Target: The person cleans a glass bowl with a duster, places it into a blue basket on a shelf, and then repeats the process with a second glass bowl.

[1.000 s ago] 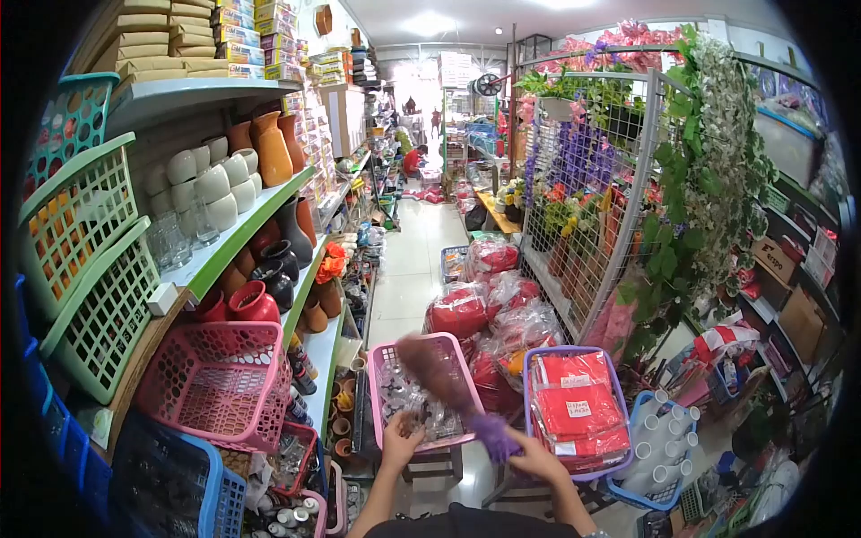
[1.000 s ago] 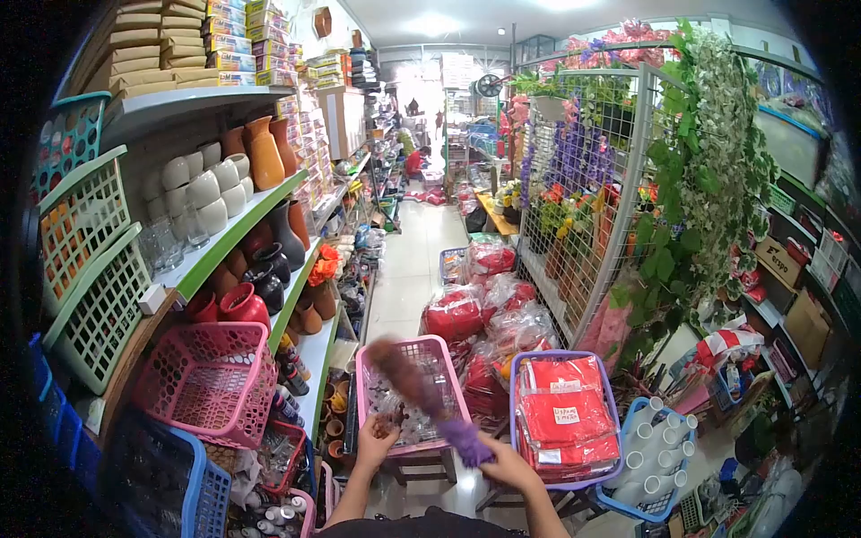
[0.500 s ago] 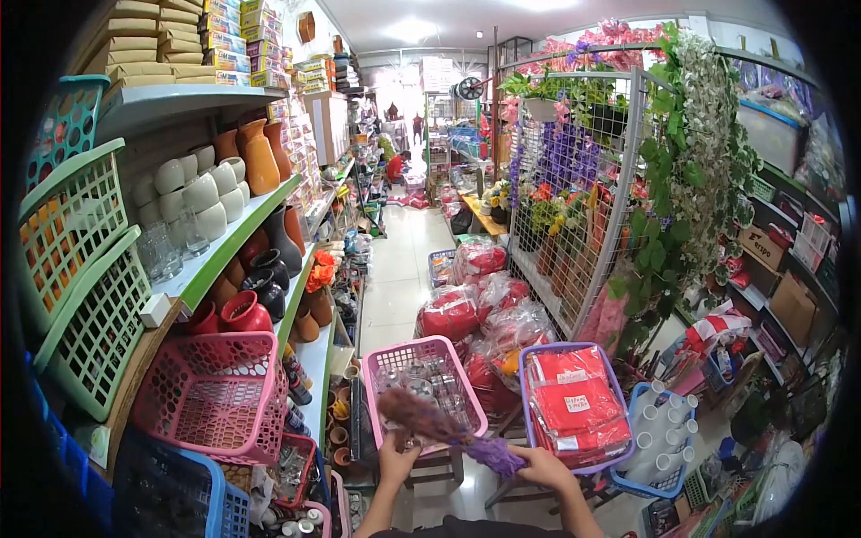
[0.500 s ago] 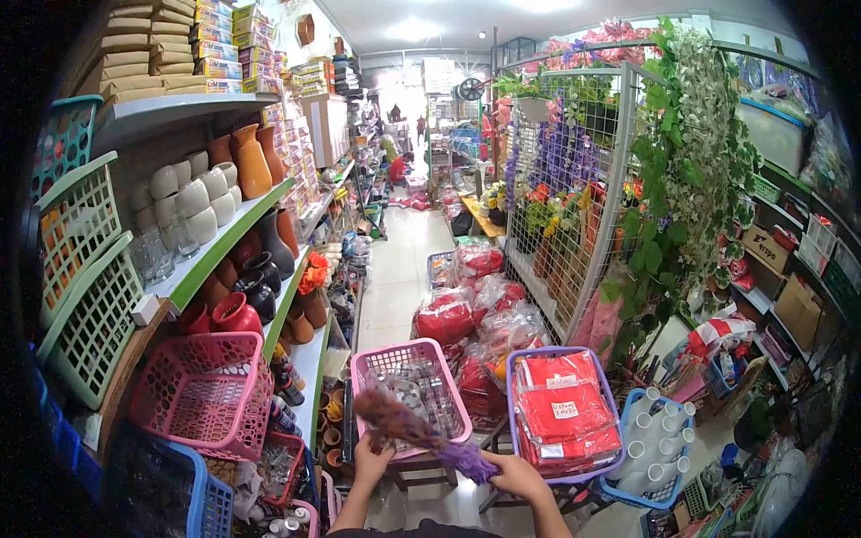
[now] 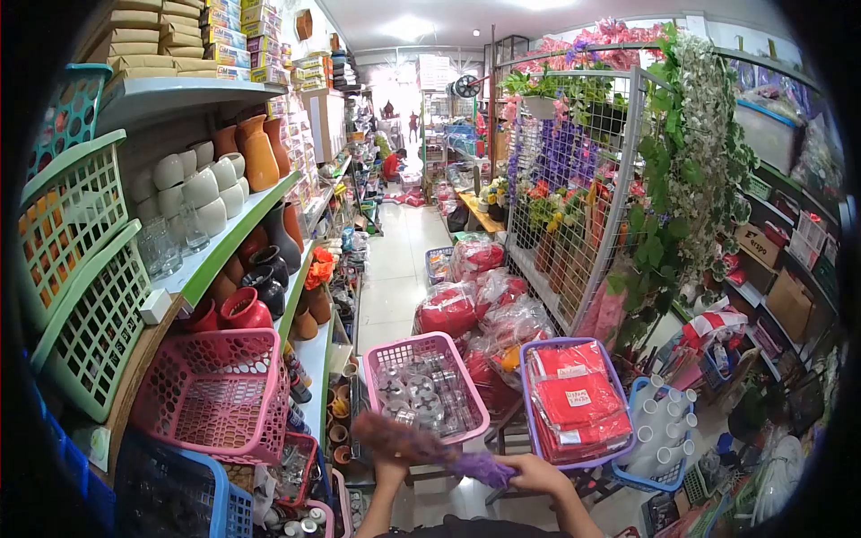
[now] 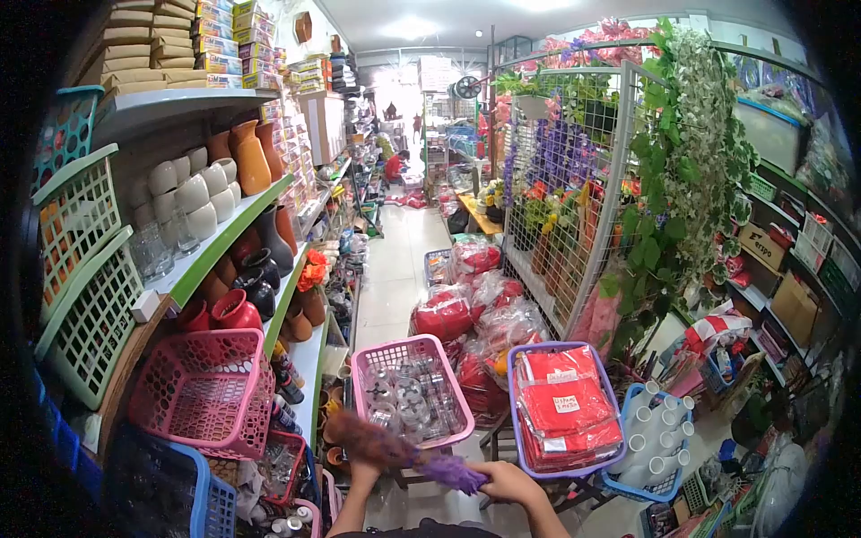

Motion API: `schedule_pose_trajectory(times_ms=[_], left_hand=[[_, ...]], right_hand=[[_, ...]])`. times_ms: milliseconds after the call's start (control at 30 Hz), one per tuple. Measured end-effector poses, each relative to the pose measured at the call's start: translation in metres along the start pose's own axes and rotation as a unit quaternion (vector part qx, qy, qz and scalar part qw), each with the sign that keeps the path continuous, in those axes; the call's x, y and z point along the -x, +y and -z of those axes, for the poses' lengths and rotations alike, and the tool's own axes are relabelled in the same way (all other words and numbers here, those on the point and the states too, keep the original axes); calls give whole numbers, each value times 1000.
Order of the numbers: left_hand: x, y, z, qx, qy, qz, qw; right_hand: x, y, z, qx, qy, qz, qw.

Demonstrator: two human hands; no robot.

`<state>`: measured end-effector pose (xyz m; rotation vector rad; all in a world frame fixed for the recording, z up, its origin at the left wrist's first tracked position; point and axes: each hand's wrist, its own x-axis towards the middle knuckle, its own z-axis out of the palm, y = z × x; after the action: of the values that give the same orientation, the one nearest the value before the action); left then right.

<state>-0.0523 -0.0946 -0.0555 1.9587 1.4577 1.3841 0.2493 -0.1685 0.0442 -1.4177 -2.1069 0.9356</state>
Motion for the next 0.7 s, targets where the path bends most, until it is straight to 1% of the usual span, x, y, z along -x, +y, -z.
schedule_pose_trajectory(times_ms=[33,67,100,133,167,233,267,300,333,367,400,433,467,500,567,600,633,700], left_hand=[[-1,5,0,1,-3,-2,1000],[-2,18,2,96,16,95,991],[-4,32,4,188,35,191,963],[-9,47,5,253,49,159,953],[-5,43,0,227,36,189,955],[-5,50,-1,221,25,195,955],[-3,39,-4,221,22,195,955],[0,19,-10,90,22,41,995],[-4,23,-6,-44,22,-117,992],[-5,30,-7,-43,19,-118,992],[-4,39,-10,88,31,26,995],[-5,50,-10,215,41,170,961],[-3,49,-14,249,46,143,957],[-2,47,-19,251,46,141,957],[-4,51,-22,212,37,151,965],[-2,55,-24,248,57,169,952],[-2,32,-30,95,44,7,994],[-5,55,-27,242,37,70,967]], right_hand=[[2,6,0,16,-30,43,999],[3,7,0,31,15,55,998],[4,5,1,31,16,55,998],[7,-9,8,0,55,-9,998],[8,-16,13,-31,93,-74,992],[15,-7,12,-14,101,-65,993],[19,-3,12,-46,44,-79,995],[23,1,13,-77,-13,-91,993],[26,0,14,-72,-19,-61,995],[28,-3,15,-74,-17,-62,995],[30,-8,16,-72,25,-68,995],[31,-15,16,-69,66,-75,993],[30,-14,12,-66,102,-98,988],[31,-16,14,-65,104,-98,988],[35,-20,17,-91,93,-86,988],[38,-14,17,-112,62,-78,989],[39,-20,24,-112,63,-77,989],[41,-39,39,-44,-13,-184,982]])
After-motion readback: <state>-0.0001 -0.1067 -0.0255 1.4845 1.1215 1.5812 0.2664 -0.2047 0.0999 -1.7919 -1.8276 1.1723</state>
